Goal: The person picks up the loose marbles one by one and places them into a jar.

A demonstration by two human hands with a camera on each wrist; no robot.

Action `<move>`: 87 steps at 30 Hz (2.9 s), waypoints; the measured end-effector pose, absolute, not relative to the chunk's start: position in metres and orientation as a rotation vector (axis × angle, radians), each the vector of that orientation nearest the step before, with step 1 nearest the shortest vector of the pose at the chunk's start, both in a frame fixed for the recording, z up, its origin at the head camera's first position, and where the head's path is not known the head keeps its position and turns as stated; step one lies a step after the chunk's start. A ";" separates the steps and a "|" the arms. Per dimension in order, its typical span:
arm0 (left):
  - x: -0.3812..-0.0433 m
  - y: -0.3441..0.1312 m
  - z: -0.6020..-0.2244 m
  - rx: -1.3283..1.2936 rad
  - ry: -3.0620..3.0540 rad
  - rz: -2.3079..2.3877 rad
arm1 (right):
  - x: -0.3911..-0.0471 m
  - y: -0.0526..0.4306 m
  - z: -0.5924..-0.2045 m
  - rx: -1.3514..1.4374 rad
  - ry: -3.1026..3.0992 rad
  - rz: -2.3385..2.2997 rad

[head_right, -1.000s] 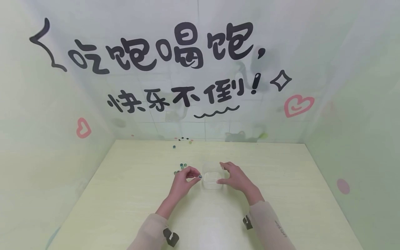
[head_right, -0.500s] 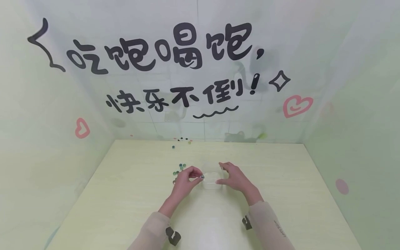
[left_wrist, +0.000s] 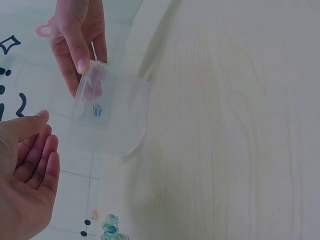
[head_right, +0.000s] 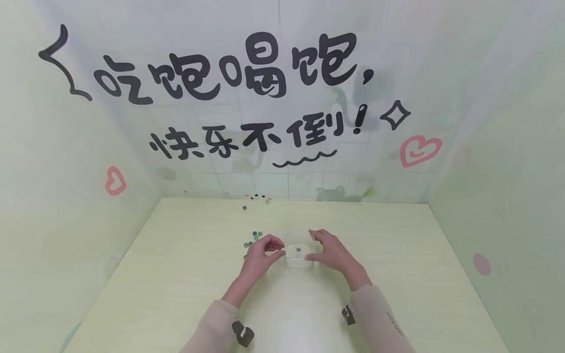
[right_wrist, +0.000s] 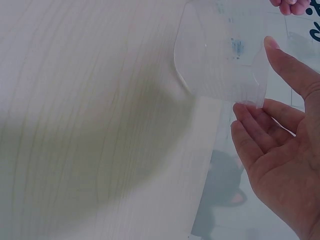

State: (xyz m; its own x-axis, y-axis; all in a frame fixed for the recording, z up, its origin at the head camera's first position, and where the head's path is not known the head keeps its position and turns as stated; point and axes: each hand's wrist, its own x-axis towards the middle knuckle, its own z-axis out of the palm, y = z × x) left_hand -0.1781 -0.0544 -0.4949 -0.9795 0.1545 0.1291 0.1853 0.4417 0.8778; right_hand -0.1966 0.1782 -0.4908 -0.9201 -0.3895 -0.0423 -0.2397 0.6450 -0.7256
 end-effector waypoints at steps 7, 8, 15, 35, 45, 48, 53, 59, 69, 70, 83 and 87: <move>-0.179 -0.063 -0.494 -0.281 -2.644 -1.594 | -0.197 0.179 -0.491 -0.521 2.659 -1.130; -0.179 -0.065 -0.494 -0.275 -2.646 -1.593 | -0.197 0.179 -0.491 -0.521 2.660 -1.125; -0.179 -0.070 -0.494 -0.246 -2.646 -1.596 | -0.196 0.179 -0.490 -0.515 2.646 -1.136; -0.182 -0.088 -0.498 -0.143 -2.568 -1.581 | -0.197 0.181 -0.491 -0.561 2.655 -1.139; -0.185 -0.103 -0.497 -0.097 -2.535 -1.649 | -0.196 0.180 -0.490 -0.562 2.650 -1.148; -0.186 -0.109 -0.498 -0.070 -2.524 -1.666 | -0.197 0.180 -0.491 -0.537 2.637 -1.145; -0.187 -0.120 -0.501 -0.046 -2.532 -1.630 | -0.196 0.180 -0.491 -0.529 2.624 -1.147; -0.190 -0.132 -0.504 -0.024 -2.533 -1.568 | -0.197 0.180 -0.492 -0.540 2.636 -1.162; -0.191 -0.145 -0.515 0.052 -2.564 -1.552 | -0.197 0.181 -0.493 -0.520 2.622 -1.189; -0.191 -0.145 -0.516 0.056 -2.569 -1.550 | -0.197 0.181 -0.493 -0.526 2.625 -1.184; -0.188 -0.149 -0.533 0.062 -2.622 -1.540 | -0.197 0.181 -0.492 -0.527 2.629 -1.171; -0.185 -0.148 -0.533 0.076 -2.645 -1.539 | -0.198 0.181 -0.493 -0.527 2.636 -1.161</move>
